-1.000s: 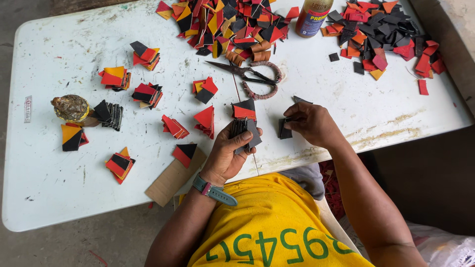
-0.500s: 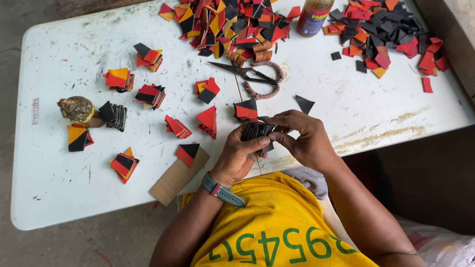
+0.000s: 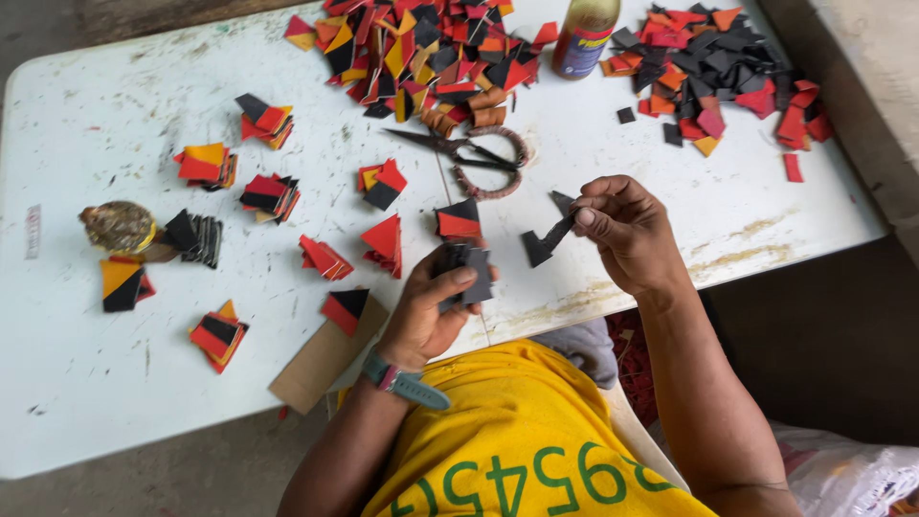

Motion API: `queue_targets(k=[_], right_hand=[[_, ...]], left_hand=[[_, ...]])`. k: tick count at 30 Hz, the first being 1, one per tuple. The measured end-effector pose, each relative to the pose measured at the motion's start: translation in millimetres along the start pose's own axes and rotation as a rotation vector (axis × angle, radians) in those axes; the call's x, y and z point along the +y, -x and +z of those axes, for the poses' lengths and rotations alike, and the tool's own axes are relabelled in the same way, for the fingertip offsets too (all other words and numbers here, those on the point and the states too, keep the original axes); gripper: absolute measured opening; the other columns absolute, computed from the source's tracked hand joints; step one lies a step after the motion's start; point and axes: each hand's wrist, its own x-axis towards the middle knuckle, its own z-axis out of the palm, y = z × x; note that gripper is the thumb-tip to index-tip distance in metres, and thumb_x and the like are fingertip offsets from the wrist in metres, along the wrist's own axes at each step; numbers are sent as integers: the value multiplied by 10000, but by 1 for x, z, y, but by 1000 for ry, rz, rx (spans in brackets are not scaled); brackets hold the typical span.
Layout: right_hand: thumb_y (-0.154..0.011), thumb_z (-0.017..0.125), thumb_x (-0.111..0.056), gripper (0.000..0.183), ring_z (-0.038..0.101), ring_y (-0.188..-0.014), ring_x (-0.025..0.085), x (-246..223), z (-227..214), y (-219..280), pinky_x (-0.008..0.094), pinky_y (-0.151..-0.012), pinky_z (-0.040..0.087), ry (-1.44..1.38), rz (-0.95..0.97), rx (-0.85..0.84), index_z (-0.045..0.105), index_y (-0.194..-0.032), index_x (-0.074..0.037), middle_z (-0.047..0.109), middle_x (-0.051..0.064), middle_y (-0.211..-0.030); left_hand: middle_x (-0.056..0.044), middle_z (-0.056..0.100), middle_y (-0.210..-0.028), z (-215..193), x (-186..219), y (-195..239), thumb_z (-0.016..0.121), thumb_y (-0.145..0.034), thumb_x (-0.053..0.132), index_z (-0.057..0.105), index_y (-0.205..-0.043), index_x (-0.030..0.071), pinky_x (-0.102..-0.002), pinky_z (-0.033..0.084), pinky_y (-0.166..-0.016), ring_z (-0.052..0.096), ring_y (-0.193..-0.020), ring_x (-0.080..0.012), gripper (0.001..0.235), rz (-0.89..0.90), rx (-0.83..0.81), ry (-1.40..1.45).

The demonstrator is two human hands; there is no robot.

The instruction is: The person sorts small triangular pieces of colored material on a white table. They pick up pieces, separate them by color, and place them into small stacks. A pair of scissors and a bottle are also visible on the table.

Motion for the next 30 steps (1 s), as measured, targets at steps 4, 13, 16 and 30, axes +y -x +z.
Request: queue_targets(k=[4,13,16,30], right_hand=[[-949,682,20,221,747,-956,225,-4,-8,7,397,-859,652,-163,146,13,622,-1152,-45,726,102,-999],[-857,682,72,393,719,-962,166,-16,-10,18,303,-843,619,-46,143,96,661,-1228,-57,739,83,-1173],[-919,693,77,231,697,-1053,183,-17,-31,19,322,-921,595,157,38,67,698,-1136,-2,719,107,-1189],[-959,797,24,163,579,-828,196,-35,-42,8,350,-717,480,808,104,-93,657,-1043,37,639,129,-913]], left_hand=[[-187,694,-1073,-9,4,0,747,-917,95,605,-1307,-7,-259,573,-672,679,-883,-166,427,-2,28,57],[-178,709,-1067,-13,-1,2,755,-917,87,631,-1279,23,-261,578,-667,679,-862,-161,387,-9,60,48],[-175,714,-1062,-16,2,2,749,-906,88,645,-1254,33,-260,578,-654,692,-868,-155,367,8,95,40],[-174,710,-1063,-13,4,4,732,-900,79,662,-1191,20,-257,597,-629,729,-901,-165,305,44,180,44]])
